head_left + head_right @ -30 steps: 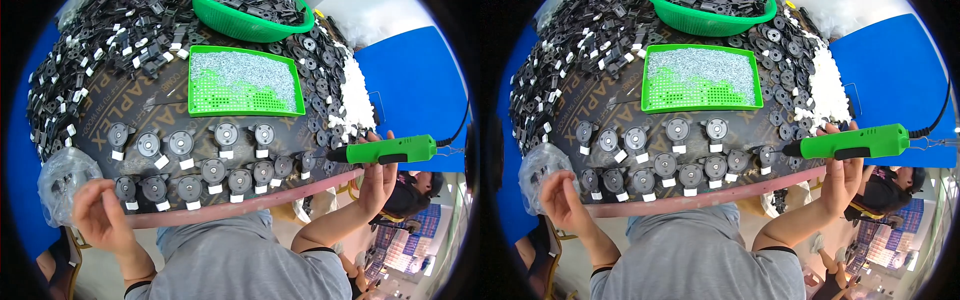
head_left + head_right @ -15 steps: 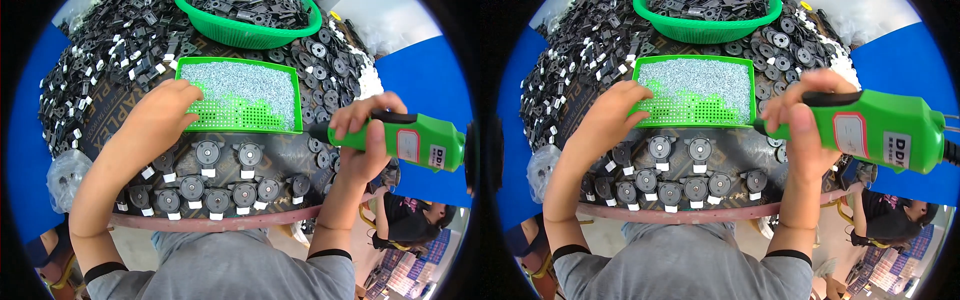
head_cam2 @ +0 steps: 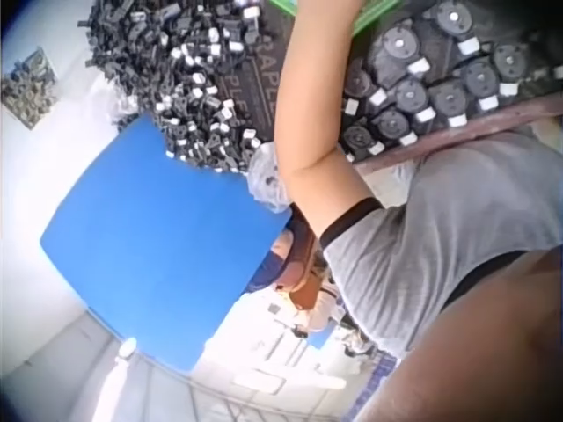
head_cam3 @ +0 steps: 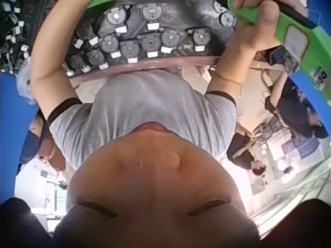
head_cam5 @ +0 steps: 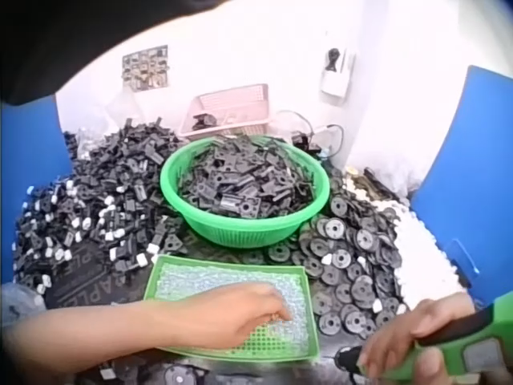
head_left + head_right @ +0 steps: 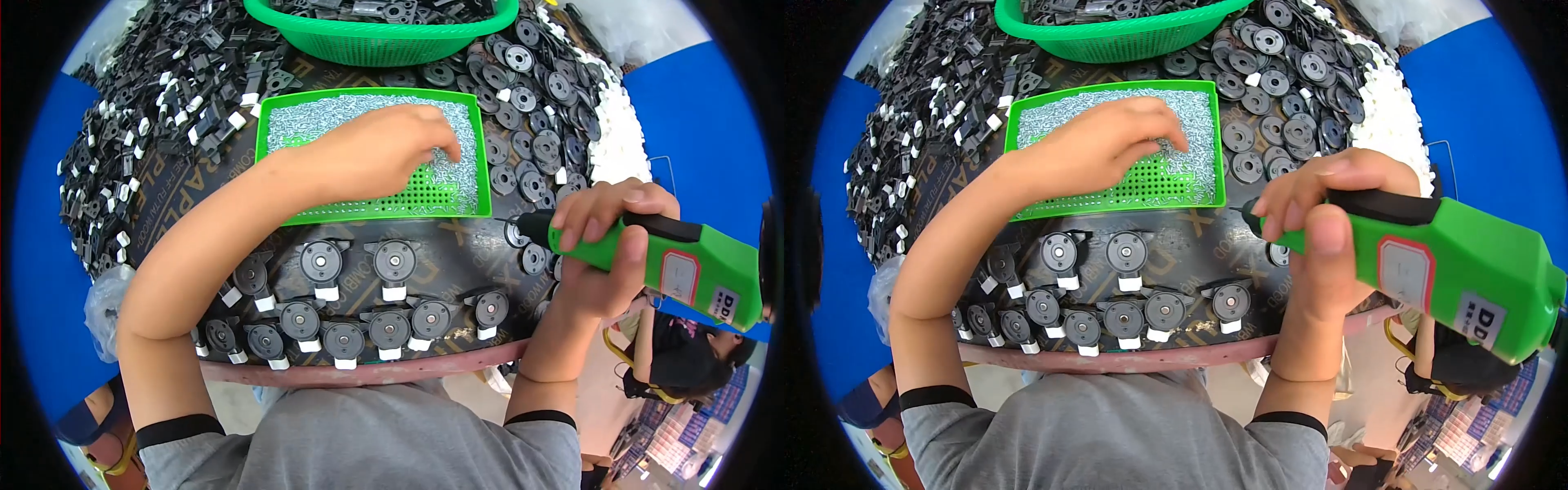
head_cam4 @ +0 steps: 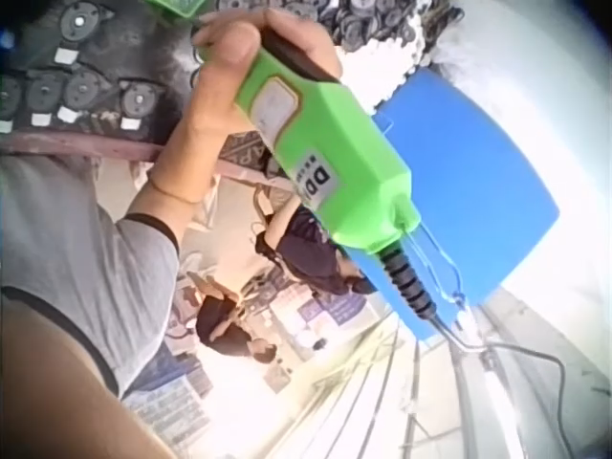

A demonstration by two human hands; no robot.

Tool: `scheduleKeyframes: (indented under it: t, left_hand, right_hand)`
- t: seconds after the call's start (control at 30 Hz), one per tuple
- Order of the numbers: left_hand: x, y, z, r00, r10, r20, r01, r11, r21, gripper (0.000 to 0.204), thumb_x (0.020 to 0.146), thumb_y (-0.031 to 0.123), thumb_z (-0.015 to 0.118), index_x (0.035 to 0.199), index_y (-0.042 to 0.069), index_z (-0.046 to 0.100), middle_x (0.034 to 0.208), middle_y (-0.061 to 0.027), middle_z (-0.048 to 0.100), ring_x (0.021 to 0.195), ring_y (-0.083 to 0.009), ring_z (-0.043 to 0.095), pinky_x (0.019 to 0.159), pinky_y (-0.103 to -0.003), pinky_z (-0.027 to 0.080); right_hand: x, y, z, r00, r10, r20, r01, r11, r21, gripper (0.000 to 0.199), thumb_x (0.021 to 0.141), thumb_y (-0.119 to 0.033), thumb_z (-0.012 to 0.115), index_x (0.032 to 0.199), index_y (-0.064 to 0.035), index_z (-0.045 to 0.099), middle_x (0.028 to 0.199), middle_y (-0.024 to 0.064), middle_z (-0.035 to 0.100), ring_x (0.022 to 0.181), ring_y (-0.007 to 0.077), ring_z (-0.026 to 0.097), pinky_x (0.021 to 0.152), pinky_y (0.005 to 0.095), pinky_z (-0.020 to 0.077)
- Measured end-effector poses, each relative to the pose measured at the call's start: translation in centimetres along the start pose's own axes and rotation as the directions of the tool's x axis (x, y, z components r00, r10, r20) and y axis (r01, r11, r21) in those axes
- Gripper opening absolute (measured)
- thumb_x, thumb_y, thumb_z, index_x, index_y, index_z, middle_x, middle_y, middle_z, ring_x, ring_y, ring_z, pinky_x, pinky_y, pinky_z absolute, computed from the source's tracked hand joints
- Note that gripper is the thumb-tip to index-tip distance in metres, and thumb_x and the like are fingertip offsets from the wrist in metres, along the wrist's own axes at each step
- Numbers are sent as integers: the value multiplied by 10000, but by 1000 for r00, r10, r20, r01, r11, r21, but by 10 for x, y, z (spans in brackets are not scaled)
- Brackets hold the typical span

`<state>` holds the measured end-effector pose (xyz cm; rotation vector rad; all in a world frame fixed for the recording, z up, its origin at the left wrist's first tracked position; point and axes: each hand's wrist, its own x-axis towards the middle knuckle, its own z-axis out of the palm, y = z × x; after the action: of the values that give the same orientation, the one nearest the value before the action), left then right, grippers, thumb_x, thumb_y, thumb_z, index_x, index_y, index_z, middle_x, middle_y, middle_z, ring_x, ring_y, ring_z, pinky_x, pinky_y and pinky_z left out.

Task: Assembling small motors by placing components together and fastening them with an electric screwdriver.

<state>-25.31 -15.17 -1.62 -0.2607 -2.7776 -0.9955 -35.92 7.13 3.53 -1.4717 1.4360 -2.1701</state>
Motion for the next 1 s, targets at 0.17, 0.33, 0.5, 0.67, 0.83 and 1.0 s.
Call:
scheduleKeyframes:
  t: [0.17,0.33,0.5,0.67,0.83,1.0]
  left_hand:
    - [17,-10,24,983,167,75,-175,977,120,199,879,-33,591,1058,32,647,1077,-124,620,1025,-320,604,916,-419,491]
    - [8,-6,-11,954,21,299,36,982,-183,230,844,-30,645,1063,41,663,1042,-111,652,1045,-314,616,932,-414,494]
    - [-10,-20,-24,982,58,179,-47,997,-64,310,907,64,646,1217,75,662,1264,-118,645,1248,-324,558,1061,-434,450]
    - [-30,-6,2,939,129,319,-198,960,196,533,1046,444,382,1408,80,522,1524,-103,442,1474,-329,296,1221,-531,185]
    - [-24,-4,13,916,182,358,-232,967,102,613,1034,518,335,1473,109,464,1587,-75,360,1497,-324,248,1230,-539,144]
    - [-51,-10,-11,924,153,351,-200,974,102,600,1039,509,356,1423,79,522,1521,-92,457,1459,-327,330,1217,-518,214]
  right_hand:
    - [-4,-6,4,992,70,-109,-68,997,22,414,894,-265,764,1101,-36,489,729,68,528,553,175,547,575,367,531]
    - [-1,-11,-5,991,63,-115,-61,998,16,437,904,-293,750,1139,-39,484,733,75,533,562,177,541,577,372,530]
    - [-3,-14,-7,990,-9,-141,6,1000,-21,469,918,-356,720,1184,-57,476,730,76,530,570,192,543,573,375,524]
    - [-3,-4,-5,994,-75,-75,76,997,11,466,912,-332,731,1197,-63,478,751,87,548,599,201,561,612,393,534]
    - [-1,6,4,994,-101,-47,103,994,40,451,885,-184,760,1214,-63,477,828,101,578,662,206,592,678,413,552]
    - [-1,10,6,979,-205,-12,204,978,-54,409,884,-136,741,1196,-58,488,845,109,578,718,216,603,683,423,558]
